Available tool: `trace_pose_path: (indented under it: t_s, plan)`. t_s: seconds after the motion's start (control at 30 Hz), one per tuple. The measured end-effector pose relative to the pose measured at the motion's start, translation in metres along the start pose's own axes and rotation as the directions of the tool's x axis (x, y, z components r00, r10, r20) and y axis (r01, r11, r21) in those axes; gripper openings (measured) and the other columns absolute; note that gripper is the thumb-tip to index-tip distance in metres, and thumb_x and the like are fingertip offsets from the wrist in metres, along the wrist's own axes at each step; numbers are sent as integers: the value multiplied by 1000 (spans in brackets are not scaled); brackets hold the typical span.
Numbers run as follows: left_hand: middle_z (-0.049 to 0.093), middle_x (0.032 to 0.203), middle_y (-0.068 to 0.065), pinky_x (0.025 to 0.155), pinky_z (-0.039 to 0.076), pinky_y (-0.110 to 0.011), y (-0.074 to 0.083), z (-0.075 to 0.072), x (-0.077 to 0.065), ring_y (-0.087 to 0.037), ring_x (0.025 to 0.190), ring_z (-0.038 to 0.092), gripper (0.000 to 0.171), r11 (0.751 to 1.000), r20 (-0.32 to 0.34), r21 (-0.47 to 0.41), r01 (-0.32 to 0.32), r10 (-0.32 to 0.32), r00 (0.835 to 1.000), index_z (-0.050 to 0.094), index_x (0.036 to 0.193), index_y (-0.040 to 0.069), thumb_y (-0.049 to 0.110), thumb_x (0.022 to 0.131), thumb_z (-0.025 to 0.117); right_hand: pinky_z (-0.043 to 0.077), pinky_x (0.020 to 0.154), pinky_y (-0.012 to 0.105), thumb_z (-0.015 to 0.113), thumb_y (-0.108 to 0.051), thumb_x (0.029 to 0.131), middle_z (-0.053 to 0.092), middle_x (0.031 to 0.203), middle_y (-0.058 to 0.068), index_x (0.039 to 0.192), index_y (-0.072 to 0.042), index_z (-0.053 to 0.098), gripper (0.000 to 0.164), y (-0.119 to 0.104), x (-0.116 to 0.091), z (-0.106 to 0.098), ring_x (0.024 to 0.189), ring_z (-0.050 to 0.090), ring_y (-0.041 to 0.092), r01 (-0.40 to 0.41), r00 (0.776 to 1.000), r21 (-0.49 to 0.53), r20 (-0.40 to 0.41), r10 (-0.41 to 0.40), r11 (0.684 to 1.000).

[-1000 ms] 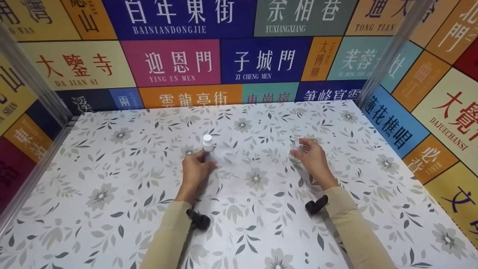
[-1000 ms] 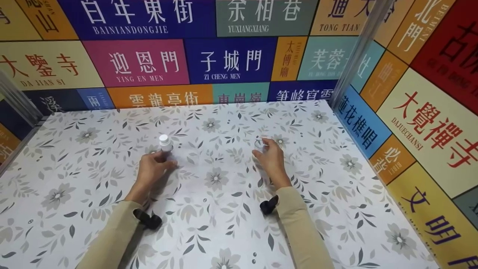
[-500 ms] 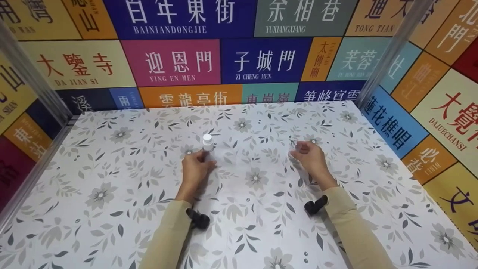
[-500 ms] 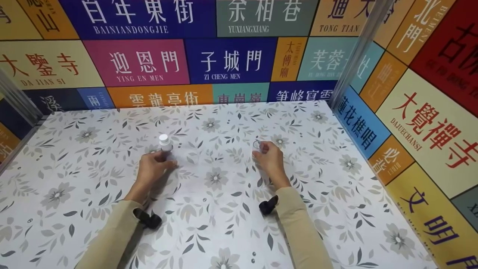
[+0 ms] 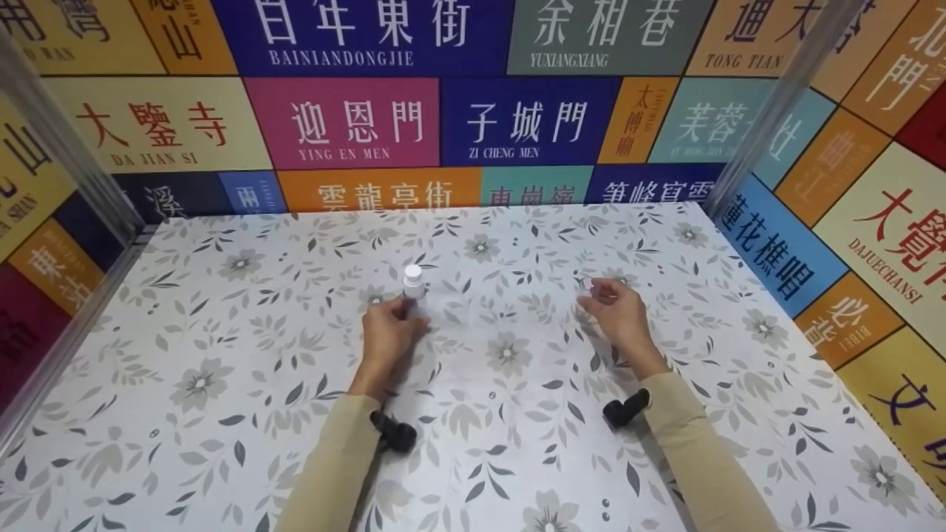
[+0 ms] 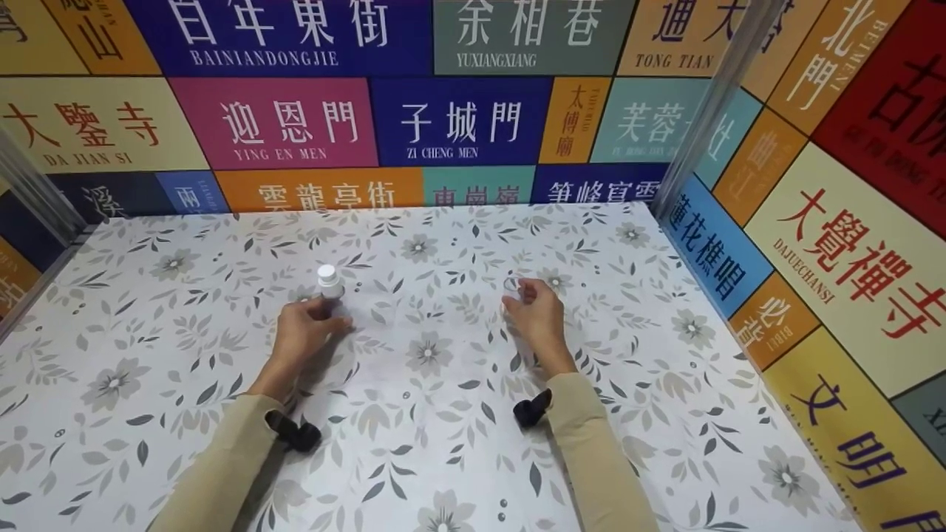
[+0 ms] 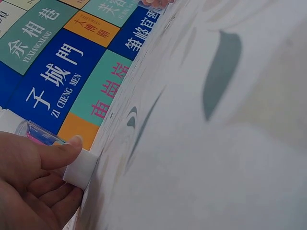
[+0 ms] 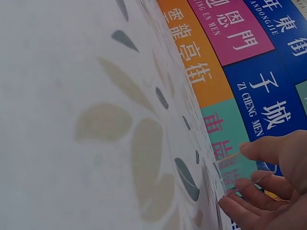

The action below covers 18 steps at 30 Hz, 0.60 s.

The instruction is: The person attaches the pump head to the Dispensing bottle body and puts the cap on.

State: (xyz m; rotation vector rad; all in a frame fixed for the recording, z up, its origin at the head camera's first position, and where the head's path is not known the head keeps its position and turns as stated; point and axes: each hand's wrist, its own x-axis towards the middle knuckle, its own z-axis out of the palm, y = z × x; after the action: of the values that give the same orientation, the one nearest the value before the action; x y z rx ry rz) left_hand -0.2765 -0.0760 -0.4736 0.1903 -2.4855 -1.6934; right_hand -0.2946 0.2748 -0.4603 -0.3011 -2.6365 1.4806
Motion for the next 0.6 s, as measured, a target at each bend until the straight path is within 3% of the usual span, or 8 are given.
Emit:
trace_pose_path:
  t_s: [0.37, 0.6]
  plan:
    - [72, 112, -24, 95, 54, -43, -1, -1, -2, -35, 106, 69, 35, 998, -33, 6, -60, 60, 998, 73, 111, -3, -2, 76, 76, 49, 96, 34, 73, -24, 90, 64, 126, 19, 133, -4, 60, 49, -4, -4, -1, 123, 60, 31, 36, 998, -13, -41, -37, 999]
    - [72, 112, -24, 97, 53, -43, 0, 0, -1, -35, 108, 68, 35, 999, -27, 0, -51, 51, 998, 73, 111, -3, -2, 76, 76, 51, 94, 31, 72, -24, 90, 63, 131, 17, 134, -5, 59, 50, -6, -4, -3, 123, 61, 30, 22, 999, 8, -42, -21, 1000]
